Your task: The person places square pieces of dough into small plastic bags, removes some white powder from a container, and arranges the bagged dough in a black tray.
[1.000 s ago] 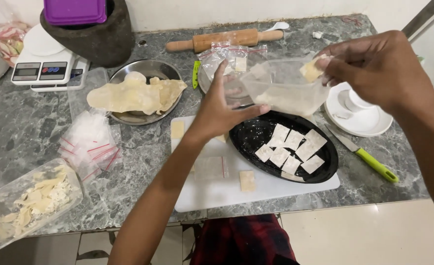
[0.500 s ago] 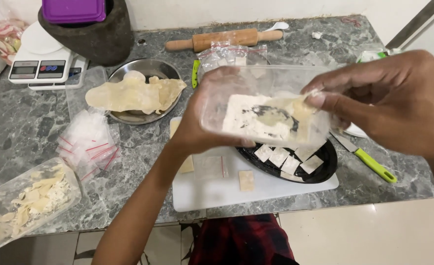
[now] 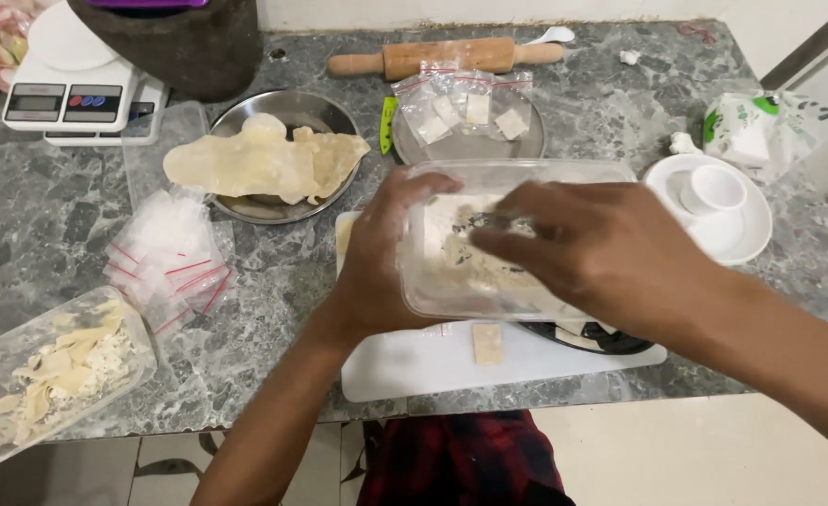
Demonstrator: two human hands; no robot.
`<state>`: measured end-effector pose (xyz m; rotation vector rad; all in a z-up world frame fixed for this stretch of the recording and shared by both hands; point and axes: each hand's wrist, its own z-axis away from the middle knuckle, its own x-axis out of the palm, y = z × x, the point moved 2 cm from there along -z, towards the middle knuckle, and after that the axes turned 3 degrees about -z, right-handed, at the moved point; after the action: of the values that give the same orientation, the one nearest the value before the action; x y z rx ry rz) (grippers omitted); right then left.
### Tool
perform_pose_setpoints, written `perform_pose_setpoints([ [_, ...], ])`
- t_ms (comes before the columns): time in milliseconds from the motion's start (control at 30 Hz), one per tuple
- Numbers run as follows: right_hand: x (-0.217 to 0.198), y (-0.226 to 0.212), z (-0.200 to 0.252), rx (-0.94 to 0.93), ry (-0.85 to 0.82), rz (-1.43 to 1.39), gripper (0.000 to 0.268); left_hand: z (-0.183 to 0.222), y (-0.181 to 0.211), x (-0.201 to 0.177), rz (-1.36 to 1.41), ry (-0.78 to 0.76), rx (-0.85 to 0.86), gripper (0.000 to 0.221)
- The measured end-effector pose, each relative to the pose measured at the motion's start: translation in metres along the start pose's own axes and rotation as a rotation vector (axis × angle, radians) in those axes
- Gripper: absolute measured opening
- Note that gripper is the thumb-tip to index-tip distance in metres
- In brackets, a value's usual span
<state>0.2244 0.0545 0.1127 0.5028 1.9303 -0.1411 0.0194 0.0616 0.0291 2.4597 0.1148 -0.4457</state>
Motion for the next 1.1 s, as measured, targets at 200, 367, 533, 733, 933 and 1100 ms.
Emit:
perform_pose_setpoints([
  [200, 0.022, 0.013, 0.004, -0.048, -0.512, -0.049, 0.052, 0.006, -0.002, -0.007, -0.068, -0.003, 0.03, 0.093],
  [367, 0.013, 0.016, -0.002, -0.043, -0.399, -0.005, 0.034, 0.008, 0.001, -0.006, -0.043, -0.071, 0.001, 0.091],
  [533, 0.022, 0.004, -0.009, -0.142, -0.217, -0.162, 0.034, 0.011, 0.001, -0.004, -0.01, -0.106, -0.033, 0.092],
  [733, 0.01, 0.019, -0.001, 0.155, -0.542, -0.304, 0.036, 0.014, -0.002, -0.003, -0.049, -0.091, -0.031, 0.1],
  [933, -0.016, 0.031, -0.016, 0.983, -0.702, -0.405, 0.026, 0.014, -0.004, -0.001, -0.059, -0.033, 0.014, 0.1],
  [1100, -0.01, 0.022, -0.014, 0.956, -0.722, -0.269, 0.021, 0.017, -0.011, 0.003, -0.072, -0.04, 0.05, 0.103],
])
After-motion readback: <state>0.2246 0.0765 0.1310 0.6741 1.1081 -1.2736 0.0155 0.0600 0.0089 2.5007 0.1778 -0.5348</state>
